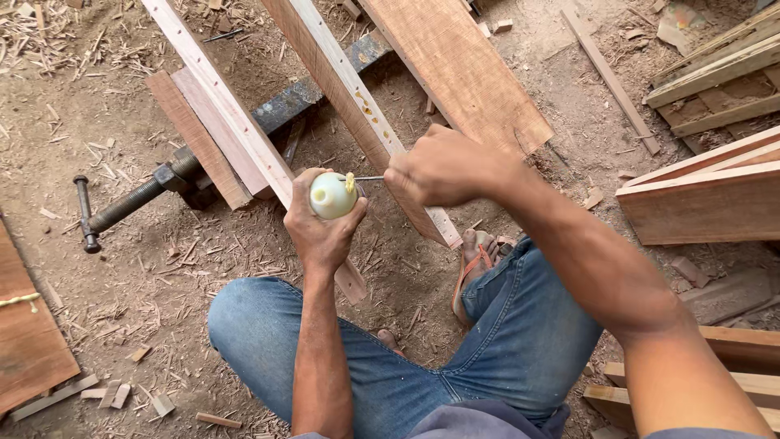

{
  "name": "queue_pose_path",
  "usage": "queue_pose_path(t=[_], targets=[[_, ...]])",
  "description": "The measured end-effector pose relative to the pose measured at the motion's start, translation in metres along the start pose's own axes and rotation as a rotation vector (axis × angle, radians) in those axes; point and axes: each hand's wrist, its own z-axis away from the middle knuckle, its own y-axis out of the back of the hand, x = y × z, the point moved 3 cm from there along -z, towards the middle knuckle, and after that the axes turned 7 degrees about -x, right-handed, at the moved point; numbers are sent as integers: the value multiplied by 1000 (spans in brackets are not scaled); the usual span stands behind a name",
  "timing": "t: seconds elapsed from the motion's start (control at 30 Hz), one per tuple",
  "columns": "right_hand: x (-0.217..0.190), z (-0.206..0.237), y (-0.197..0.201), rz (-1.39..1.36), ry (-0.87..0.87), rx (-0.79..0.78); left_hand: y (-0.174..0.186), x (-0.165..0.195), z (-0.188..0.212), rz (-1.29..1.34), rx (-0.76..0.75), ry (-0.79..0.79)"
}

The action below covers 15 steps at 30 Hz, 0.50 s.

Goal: The person applies wood glue to the edges of wooden planks and joins them together. They use a squeeze bottle to apply glue and then press the planks together to form a larger panel.

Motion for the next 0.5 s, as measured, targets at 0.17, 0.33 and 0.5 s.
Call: queue_pose_path(t=[0.17,0.33,0.5], targets=[[-27,15,13,360,132,338,-17,0,-3,-60,-103,-6],[15,-30,28,236,123,463,-27,14,3,-16,-185,-3],[74,-66,4,-370,-13,209,-21,22,5,120,-117,-31]])
